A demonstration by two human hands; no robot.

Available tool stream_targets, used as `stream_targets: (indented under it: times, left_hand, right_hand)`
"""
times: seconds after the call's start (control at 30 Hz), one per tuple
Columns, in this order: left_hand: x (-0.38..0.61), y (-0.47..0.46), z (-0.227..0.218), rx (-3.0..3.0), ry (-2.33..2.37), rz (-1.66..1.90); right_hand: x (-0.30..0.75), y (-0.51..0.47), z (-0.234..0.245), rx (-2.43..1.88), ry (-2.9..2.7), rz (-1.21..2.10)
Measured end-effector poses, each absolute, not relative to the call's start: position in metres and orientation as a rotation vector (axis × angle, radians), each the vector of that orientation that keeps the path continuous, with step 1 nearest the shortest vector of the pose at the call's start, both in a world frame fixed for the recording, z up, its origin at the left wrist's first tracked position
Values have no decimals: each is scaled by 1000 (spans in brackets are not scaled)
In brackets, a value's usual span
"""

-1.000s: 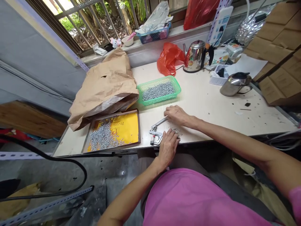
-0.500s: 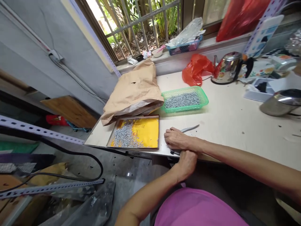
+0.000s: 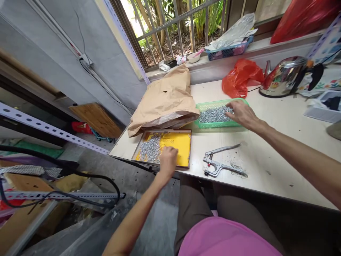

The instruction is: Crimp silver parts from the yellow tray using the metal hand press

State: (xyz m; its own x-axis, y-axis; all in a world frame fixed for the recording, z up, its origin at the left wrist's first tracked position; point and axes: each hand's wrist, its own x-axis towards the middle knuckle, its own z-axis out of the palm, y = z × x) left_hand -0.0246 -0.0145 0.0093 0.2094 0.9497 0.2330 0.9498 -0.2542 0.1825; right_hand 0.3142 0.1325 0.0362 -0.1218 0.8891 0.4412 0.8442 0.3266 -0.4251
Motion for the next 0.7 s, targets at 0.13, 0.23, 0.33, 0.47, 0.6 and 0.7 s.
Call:
stream_targets:
  times: [0.13, 0.23, 0.33, 0.47, 0.6, 0.7]
  left_hand:
    - [-84, 8, 15, -2378, -1996, -130]
    - [-99, 16, 12, -2466, -1898, 54]
    - [-100, 20, 12, -2525, -1798, 168]
    - [-94, 23, 14, -2618, -1725, 171]
    - [-93, 25, 13, -2632, -1994, -100]
    - [-95, 25, 12, -2545, -2208, -287]
  right_hand:
    - [313, 92, 8, -1426, -2082, 191]
    - [303, 48, 0, -1311, -2170, 300]
    - [295, 14, -2, -1246, -2214, 370]
    - [288, -3, -1, -1227, -2207, 399]
    - [272, -4, 5, -1140, -2189, 436]
    - [250, -2, 8, -1038, -2132, 507]
